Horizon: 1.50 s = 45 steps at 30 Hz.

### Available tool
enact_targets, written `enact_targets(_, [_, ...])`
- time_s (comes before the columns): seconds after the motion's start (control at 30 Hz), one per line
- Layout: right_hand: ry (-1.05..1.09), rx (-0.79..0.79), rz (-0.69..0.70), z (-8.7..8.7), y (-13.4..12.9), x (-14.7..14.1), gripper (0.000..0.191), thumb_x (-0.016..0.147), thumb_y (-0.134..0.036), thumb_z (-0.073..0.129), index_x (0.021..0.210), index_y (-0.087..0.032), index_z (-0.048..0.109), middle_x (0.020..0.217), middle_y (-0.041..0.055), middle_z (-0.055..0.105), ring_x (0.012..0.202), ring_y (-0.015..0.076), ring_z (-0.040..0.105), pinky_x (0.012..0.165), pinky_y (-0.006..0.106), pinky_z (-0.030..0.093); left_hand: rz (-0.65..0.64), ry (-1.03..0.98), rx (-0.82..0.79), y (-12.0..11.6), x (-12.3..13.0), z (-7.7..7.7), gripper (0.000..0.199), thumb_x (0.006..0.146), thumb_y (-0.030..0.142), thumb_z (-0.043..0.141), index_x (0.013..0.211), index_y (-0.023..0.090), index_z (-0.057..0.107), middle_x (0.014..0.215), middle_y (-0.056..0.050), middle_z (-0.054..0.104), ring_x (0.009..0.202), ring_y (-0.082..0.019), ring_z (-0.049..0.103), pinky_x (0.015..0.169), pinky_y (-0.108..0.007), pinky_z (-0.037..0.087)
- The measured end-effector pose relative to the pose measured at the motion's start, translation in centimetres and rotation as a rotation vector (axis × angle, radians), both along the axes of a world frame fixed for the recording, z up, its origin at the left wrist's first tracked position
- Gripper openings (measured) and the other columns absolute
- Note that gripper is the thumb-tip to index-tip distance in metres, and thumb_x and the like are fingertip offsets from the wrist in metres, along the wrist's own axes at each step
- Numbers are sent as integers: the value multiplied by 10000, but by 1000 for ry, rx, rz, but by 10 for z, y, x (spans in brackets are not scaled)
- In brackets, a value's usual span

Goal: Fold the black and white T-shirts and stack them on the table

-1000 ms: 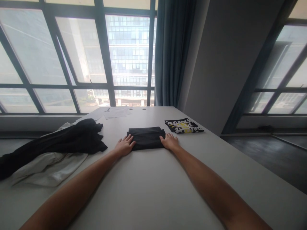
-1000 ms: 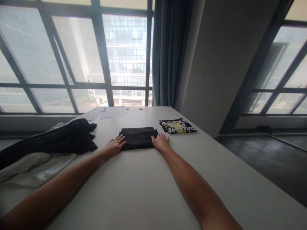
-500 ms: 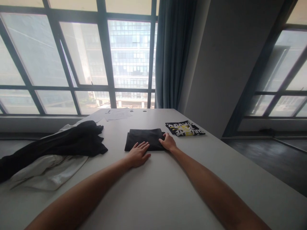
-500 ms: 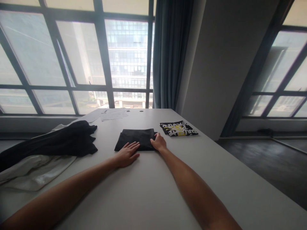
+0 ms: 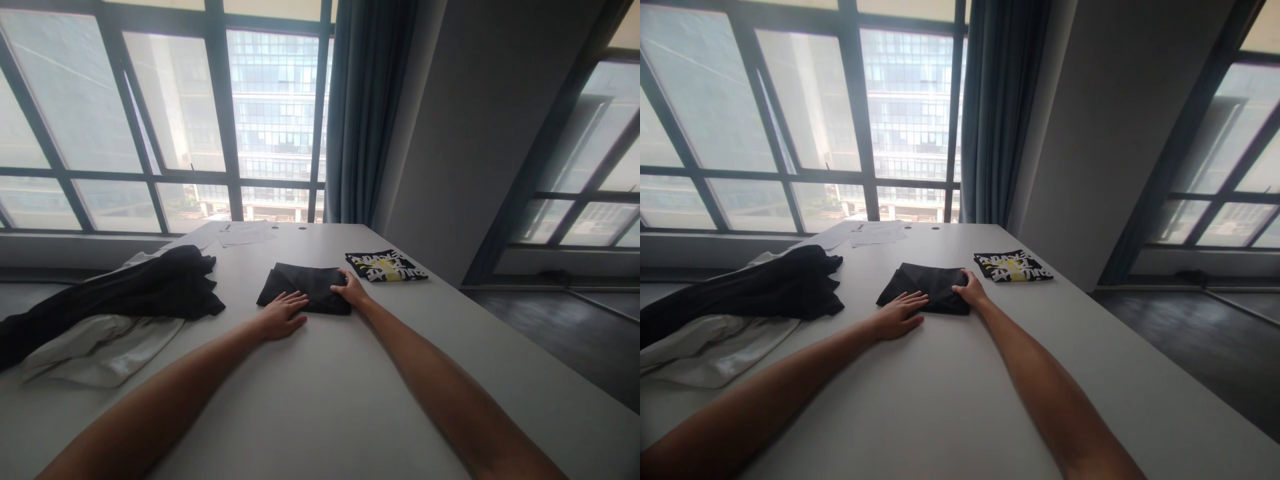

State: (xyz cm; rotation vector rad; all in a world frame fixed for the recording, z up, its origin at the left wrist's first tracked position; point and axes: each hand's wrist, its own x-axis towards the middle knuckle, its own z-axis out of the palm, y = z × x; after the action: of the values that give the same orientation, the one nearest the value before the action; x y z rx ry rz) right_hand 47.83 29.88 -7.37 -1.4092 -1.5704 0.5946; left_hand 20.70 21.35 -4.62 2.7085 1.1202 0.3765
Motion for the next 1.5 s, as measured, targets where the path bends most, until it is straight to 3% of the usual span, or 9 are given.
enact_targets(0.13, [-182,95,13,3,-3,-4,495,710,-154,667,1202,-193,625,1155,69,687,1107,222,633,1001,374,487,136,-1,57,-1,1,-4,600,964,534,382,1480,230,424,1599,-51,296,1501,-252,179,1216,-499,138])
enact_targets(0.27, [-403,234,-9,19,-5,-2,424,774,-109,594,1180,-205,670,1178,69,695,1129,231,633,1044,372,463,275,-9,116,-4,4,-5,617,946,524,414,1480,215,420,1616,-63,249,1505,-279,153,1213,-521,132])
enact_targets(0.6, [-826,257,-143,78,22,36,493,864,-146,532,1334,-273,612,1293,37,652,1160,270,624,1017,411,479,284,25,23,-4,6,-4,610,942,498,404,1477,205,421,1603,-86,283,1494,-267,207,1202,-526,175])
enact_targets(0.83, [-1002,292,-193,120,61,87,519,856,-124,515,1338,-294,603,1330,3,630,1170,251,612,974,382,496,281,43,-17,-5,8,1,575,961,503,367,1455,225,462,1579,-87,340,1486,-265,235,1204,-529,168])
enact_targets(1.07, [-971,273,-367,146,89,170,486,849,-177,528,1308,-292,640,1248,38,678,1086,264,639,928,376,495,285,39,-34,-4,10,4,577,950,493,393,1446,213,483,1572,-96,346,1478,-287,253,1201,-544,179])
enact_targets(1.27, [-902,241,-550,145,101,231,445,827,-208,559,1243,-287,693,1160,63,711,1013,267,656,921,389,489,289,63,-36,-1,10,3,594,952,501,384,1463,210,467,1578,-90,330,1482,-289,240,1205,-542,168])
enact_targets(1.5, [-819,236,-625,123,115,255,409,831,-180,539,1184,-259,729,1172,74,708,1001,255,662,910,381,501,292,113,-49,0,12,4,598,957,495,363,1480,216,448,1590,-65,303,1486,-284,226,1209,-530,181])
